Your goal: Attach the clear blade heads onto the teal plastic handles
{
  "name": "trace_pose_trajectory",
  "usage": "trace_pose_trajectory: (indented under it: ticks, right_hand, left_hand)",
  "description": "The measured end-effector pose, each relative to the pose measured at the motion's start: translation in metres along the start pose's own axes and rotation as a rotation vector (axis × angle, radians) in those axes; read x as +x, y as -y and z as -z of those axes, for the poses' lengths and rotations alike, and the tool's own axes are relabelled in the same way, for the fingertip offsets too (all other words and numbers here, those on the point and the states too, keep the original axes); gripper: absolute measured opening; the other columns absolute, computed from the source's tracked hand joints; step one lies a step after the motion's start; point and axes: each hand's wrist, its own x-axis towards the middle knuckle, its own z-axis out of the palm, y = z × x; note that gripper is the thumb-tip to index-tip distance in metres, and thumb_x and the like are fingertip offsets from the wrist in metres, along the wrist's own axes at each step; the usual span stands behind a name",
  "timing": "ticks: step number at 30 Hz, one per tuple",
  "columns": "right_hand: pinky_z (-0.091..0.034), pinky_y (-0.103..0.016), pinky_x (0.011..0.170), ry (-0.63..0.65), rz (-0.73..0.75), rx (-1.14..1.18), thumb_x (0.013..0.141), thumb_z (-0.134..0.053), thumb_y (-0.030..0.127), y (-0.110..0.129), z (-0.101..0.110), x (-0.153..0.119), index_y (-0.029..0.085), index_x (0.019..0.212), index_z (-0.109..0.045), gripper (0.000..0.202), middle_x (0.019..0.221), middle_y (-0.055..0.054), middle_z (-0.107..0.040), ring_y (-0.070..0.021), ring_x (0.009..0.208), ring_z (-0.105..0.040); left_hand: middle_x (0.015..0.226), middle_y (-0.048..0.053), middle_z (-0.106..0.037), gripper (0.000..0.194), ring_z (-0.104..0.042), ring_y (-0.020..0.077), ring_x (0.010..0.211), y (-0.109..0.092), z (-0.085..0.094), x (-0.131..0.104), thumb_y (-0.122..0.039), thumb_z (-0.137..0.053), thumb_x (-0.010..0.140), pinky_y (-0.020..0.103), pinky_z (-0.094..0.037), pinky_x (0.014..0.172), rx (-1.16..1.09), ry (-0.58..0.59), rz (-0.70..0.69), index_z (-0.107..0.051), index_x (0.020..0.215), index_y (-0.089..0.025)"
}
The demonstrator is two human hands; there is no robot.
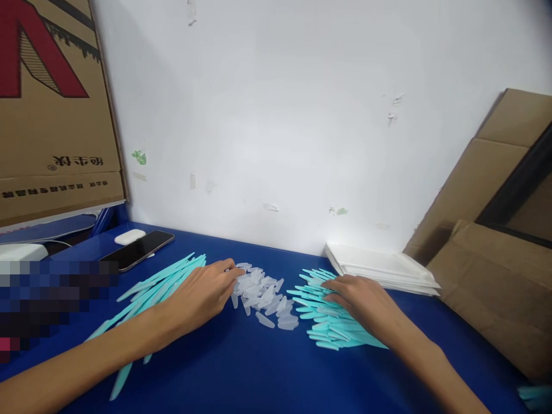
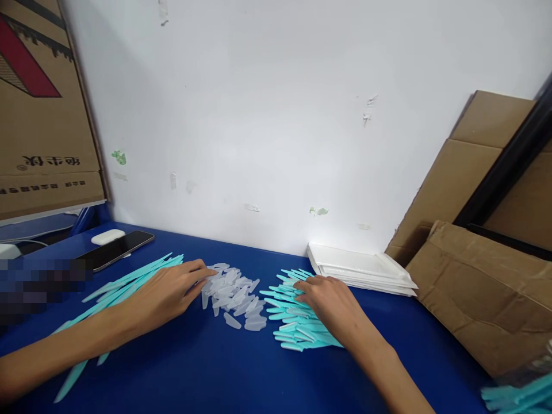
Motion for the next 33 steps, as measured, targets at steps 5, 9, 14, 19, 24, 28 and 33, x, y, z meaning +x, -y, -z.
trace_pose_trajectory:
  ticks: [5,9,14,19,24,28,33]
  right_hand:
    - [-0.058,-0.032,0.069,-0.054,0.019,-0.019,0.098,-0.059,0.023,0.000,-0.002,-0.001,0.024,0.112,-0.075,0.022,0.101,-0.008,-0.078,-0.0266,0.087,-0.076]
    - [-0.056,-0.033,0.070,-0.099,0.047,-0.038,0.098,-0.061,0.024,0.001,-0.002,-0.001,0.024,0.111,-0.074,0.019,0.098,-0.008,-0.078,-0.0257,0.085,-0.074]
    - [-0.053,-0.037,0.073,-0.262,0.117,-0.072,0.102,-0.048,0.016,0.008,0.000,-0.002,0.019,0.118,-0.067,0.025,0.102,-0.011,-0.071,-0.0237,0.082,-0.067]
    - [-0.045,-0.027,0.058,-0.426,0.207,-0.073,0.093,-0.036,-0.003,0.026,0.005,-0.005,0.022,0.128,-0.060,0.049,0.099,-0.007,-0.066,-0.0156,0.065,-0.059]
    - [-0.046,-0.026,0.058,-0.462,0.294,-0.029,0.094,-0.044,-0.002,0.040,0.005,-0.007,0.020,0.135,-0.056,0.048,0.099,-0.007,-0.068,-0.0161,0.070,-0.063]
    - [-0.052,-0.028,0.065,-0.492,0.330,0.065,0.098,-0.048,0.005,0.044,0.000,-0.005,0.019,0.133,-0.058,0.039,0.101,-0.007,-0.071,-0.0171,0.078,-0.068]
    - [-0.055,-0.033,0.074,-0.543,0.358,0.096,0.098,-0.041,-0.001,0.047,-0.002,-0.005,0.019,0.141,-0.053,0.050,0.104,-0.008,-0.073,-0.0185,0.086,-0.068]
  left_hand:
    - [0.124,0.013,-0.065,0.041,-0.069,0.0248,0.091,-0.003,0.000,-0.001,-0.023,-0.034,0.103,0.036,-0.054,0.074,-0.024,-0.019,-0.014,-0.063,0.132,-0.021]
    - [0.123,0.011,-0.066,0.040,-0.069,0.0250,0.093,-0.005,-0.002,0.000,-0.023,-0.035,0.104,0.037,-0.054,0.075,-0.035,-0.019,-0.028,-0.063,0.132,-0.022]
    - [0.118,0.008,-0.067,0.037,-0.066,0.0177,0.078,-0.011,-0.001,-0.003,-0.025,-0.039,0.105,0.030,-0.050,0.066,-0.134,-0.108,-0.089,-0.063,0.133,-0.023]
    - [0.109,0.005,-0.067,0.033,-0.059,0.0107,0.065,-0.023,0.002,-0.004,-0.027,-0.041,0.107,0.023,-0.043,0.055,-0.302,-0.165,-0.153,-0.062,0.132,-0.026]
    - [0.112,0.005,-0.069,0.031,-0.067,0.0150,0.087,-0.029,-0.002,-0.009,-0.024,-0.045,0.106,0.023,-0.050,0.064,-0.293,-0.278,-0.254,-0.059,0.133,-0.026]
    - [0.110,0.007,-0.068,0.028,-0.066,0.0151,0.088,-0.029,-0.004,-0.011,-0.021,-0.043,0.106,0.023,-0.049,0.064,-0.249,-0.294,-0.294,-0.062,0.126,-0.024]
    - [0.109,0.006,-0.068,0.029,-0.063,0.0127,0.078,-0.032,-0.005,-0.011,-0.021,-0.044,0.106,0.023,-0.046,0.061,-0.353,-0.250,-0.287,-0.061,0.128,-0.025]
